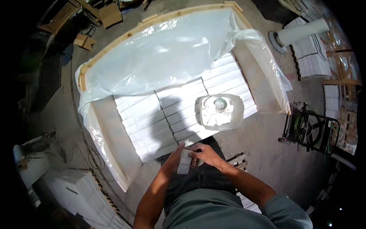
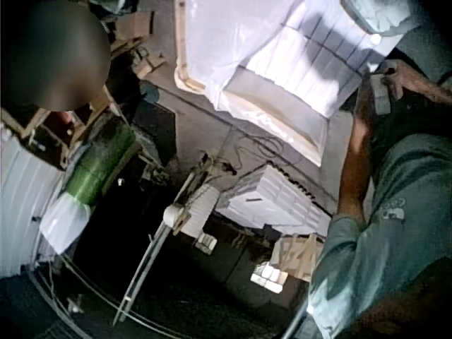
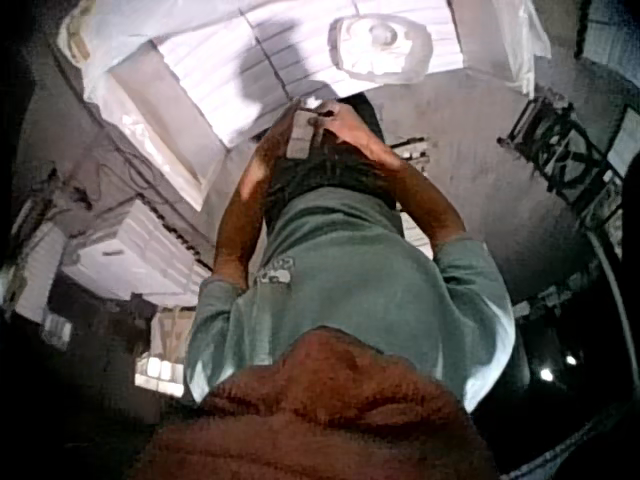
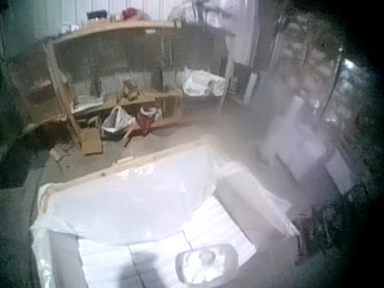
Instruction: The person applies adhesive labels to stacks of white rectangular items arranged on a wooden pallet. They peel each label from a roll and place it on the top of a stack, repeating the process across multiple stacks.
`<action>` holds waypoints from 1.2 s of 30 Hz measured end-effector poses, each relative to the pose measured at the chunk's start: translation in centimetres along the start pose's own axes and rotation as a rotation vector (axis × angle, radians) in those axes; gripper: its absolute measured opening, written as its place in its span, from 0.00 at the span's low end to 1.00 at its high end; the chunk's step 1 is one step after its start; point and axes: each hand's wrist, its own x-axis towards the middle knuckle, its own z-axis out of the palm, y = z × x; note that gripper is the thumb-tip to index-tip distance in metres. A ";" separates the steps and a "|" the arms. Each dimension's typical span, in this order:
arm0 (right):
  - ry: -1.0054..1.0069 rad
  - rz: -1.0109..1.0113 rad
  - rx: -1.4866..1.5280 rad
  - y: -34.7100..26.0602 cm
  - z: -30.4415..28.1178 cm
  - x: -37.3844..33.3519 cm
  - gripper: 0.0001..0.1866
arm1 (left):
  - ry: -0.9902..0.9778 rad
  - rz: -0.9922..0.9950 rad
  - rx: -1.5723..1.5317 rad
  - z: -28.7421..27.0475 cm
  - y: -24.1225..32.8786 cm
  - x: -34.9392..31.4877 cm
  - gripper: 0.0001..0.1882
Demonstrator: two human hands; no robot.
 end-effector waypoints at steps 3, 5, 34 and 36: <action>0.069 -0.039 -0.057 -1.9 -0.3 -1.7 0.08 | -0.028 -0.079 -0.085 1.6 0.9 -0.9 0.33; 0.101 -0.169 -0.113 -2.6 -0.4 -2.8 0.10 | -0.035 -0.022 0.007 3.4 1.7 -1.8 0.32; 0.304 -0.469 -0.321 -8.0 0.2 -8.4 0.15 | 0.132 0.336 0.457 8.7 3.9 -6.2 0.19; 0.244 -0.466 -0.423 -8.3 0.6 -8.8 0.14 | 0.128 0.393 0.558 9.0 3.6 -6.1 0.18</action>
